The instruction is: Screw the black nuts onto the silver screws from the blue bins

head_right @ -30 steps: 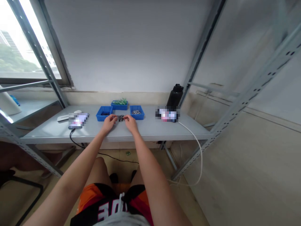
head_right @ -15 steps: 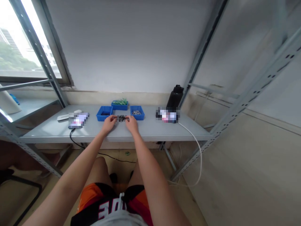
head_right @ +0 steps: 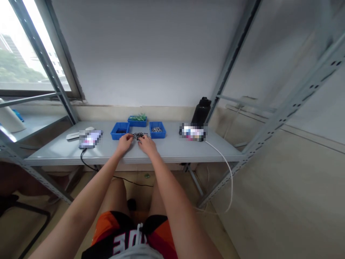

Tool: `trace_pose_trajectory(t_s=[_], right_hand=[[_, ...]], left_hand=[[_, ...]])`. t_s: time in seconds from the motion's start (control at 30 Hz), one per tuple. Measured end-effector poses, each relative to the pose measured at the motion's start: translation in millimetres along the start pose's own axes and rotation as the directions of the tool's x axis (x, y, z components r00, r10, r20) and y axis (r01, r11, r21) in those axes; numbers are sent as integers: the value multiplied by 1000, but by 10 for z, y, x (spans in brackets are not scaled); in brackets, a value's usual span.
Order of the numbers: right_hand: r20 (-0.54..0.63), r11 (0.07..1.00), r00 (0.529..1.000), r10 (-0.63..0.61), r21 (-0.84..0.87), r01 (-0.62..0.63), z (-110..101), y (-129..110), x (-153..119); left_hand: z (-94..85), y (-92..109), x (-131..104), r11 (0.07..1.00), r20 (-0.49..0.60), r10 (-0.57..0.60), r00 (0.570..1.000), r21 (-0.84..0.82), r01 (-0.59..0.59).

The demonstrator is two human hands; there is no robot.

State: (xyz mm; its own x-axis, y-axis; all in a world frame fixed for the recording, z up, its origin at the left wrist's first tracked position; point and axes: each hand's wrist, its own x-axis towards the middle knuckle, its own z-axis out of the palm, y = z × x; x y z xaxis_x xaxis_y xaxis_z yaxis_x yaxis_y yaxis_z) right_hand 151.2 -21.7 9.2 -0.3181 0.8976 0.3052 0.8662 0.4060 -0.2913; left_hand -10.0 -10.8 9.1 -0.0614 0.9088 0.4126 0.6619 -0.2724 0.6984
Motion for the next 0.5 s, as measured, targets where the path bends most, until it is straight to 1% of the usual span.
trace_pose_trajectory(t_s=[0.2,0.4,0.5], right_hand=[[20,997,998,-62,-43,63,4,-24,17],[-36,997,997,-73,-22,72,8,-21,18],[-37,995,994,-104,-4,104,31,2,32]], left_hand=[[0,-12,-2,1000,23,3,1000,-5,-3],[-25,26,-11,1000,58,7,998,26,-8],[-35,43,-16,999,70,16,997,33,-18]])
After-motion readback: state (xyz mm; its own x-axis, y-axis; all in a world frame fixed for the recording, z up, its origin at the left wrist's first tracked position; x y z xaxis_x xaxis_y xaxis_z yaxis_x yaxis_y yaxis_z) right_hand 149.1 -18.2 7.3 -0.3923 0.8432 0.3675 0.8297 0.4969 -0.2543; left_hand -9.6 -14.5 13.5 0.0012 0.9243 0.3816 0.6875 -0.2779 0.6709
